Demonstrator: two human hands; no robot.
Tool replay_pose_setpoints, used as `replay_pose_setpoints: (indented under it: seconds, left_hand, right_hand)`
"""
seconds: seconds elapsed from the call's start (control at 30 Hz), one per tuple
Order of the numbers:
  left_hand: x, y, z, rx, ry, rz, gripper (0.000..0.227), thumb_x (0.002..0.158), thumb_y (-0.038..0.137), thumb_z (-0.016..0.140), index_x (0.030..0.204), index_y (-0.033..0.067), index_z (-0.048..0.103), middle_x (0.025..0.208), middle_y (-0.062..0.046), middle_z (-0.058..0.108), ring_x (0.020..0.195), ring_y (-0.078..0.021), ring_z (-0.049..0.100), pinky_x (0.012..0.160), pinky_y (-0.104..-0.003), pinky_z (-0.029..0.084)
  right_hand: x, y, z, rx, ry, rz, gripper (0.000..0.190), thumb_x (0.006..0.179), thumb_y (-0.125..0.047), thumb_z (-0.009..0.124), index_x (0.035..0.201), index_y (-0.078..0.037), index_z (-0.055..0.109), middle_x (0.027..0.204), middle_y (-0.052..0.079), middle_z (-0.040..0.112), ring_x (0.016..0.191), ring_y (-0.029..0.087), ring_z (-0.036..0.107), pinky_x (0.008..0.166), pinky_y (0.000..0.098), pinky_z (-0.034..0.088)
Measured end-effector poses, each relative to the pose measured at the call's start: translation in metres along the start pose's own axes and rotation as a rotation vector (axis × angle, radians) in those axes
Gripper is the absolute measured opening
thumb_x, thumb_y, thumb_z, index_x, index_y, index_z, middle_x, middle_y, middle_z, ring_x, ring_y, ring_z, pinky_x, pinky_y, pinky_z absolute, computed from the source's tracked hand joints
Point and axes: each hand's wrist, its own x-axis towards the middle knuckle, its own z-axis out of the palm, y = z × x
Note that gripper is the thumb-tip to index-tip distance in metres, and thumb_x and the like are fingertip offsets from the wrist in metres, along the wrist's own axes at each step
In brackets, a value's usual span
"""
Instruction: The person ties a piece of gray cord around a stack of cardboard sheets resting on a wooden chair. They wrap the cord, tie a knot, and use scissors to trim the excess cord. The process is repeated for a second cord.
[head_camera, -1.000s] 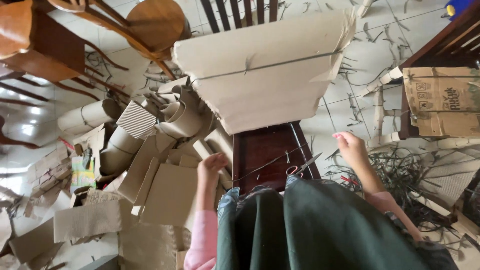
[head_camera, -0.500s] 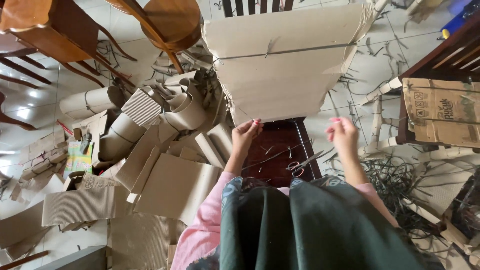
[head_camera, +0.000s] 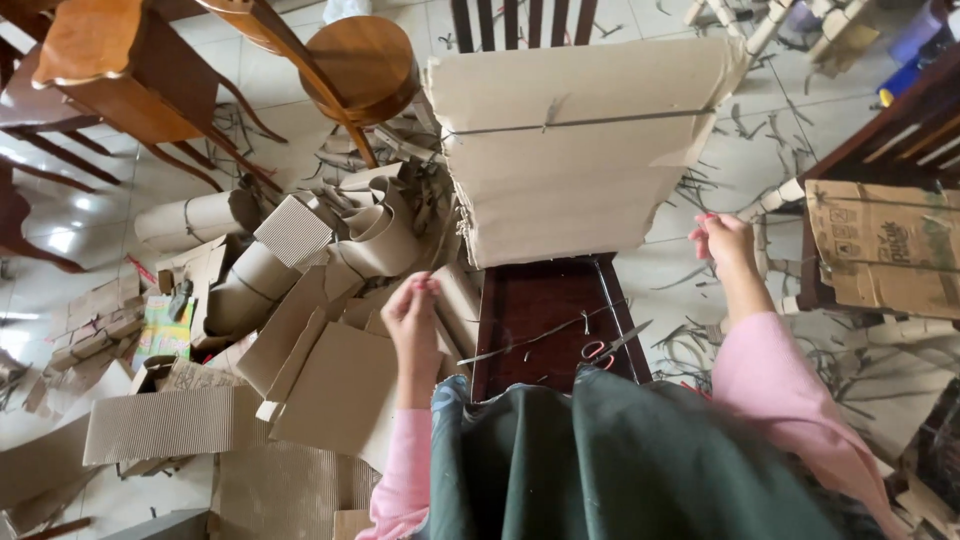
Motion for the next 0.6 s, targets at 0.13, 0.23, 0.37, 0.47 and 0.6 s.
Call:
replay_pose_setpoints:
  seconds: [0.13,0.23,0.37,0.47,0.6]
  left_hand:
    - [0.016,0.036,-0.043,-0.118,0.312,0.104,0.023,0.106,0.019,0.062,0.117,0.0007,0.069,0.08,-0.015,0.067,0.076,-0.0179,0.065,0.08,-0.025,0.052]
    - [0.061,0.002,-0.119,-0.277,0.49,0.022,0.028,0.107,0.02,0.06,0.129,0.0038,0.064,0.104,-0.008,0.074,0.089,-0.0124,0.072,0.088,-0.028,0.061]
    - [0.119,-0.03,-0.173,-0.236,0.605,-0.196,0.029,0.108,0.026,0.059,0.134,0.0137,0.064,0.109,0.001,0.078,0.085,-0.0058,0.072,0.075,-0.023,0.06]
    - [0.157,-0.026,-0.18,-0.224,0.553,-0.247,0.03,0.109,0.025,0.056,0.136,0.0135,0.062,0.106,0.005,0.078,0.079,-0.0022,0.07,0.067,-0.019,0.053]
    - [0.199,0.018,-0.133,-0.033,0.423,-0.248,0.029,0.105,0.034,0.062,0.13,0.0199,0.067,0.11,0.005,0.078,0.082,-0.0014,0.068,0.07,-0.02,0.051]
  right_hand:
    - [0.014,0.036,-0.001,-0.068,-0.033,0.019,0.024,0.106,-0.016,0.052,0.114,-0.004,0.071,0.076,0.014,0.069,0.048,0.015,0.06,0.041,0.0279,0.056]
    - [0.009,0.036,0.005,-0.092,-0.073,0.027,0.025,0.105,-0.014,0.051,0.115,-0.003,0.071,0.079,0.016,0.07,0.049,0.015,0.06,0.042,0.0286,0.056]
    - [0.018,0.033,0.011,-0.126,-0.118,0.08,0.025,0.105,-0.017,0.053,0.119,-0.006,0.071,0.083,0.016,0.072,0.052,0.016,0.063,0.045,0.0296,0.059]
    - [0.02,0.03,0.012,-0.156,-0.148,0.091,0.027,0.105,-0.016,0.053,0.123,-0.004,0.068,0.086,0.017,0.072,0.053,0.015,0.062,0.046,0.0293,0.059]
    - [0.027,0.028,0.014,-0.195,-0.203,0.097,0.032,0.105,-0.015,0.052,0.13,0.002,0.063,0.089,0.019,0.072,0.054,0.014,0.061,0.047,0.0267,0.058]
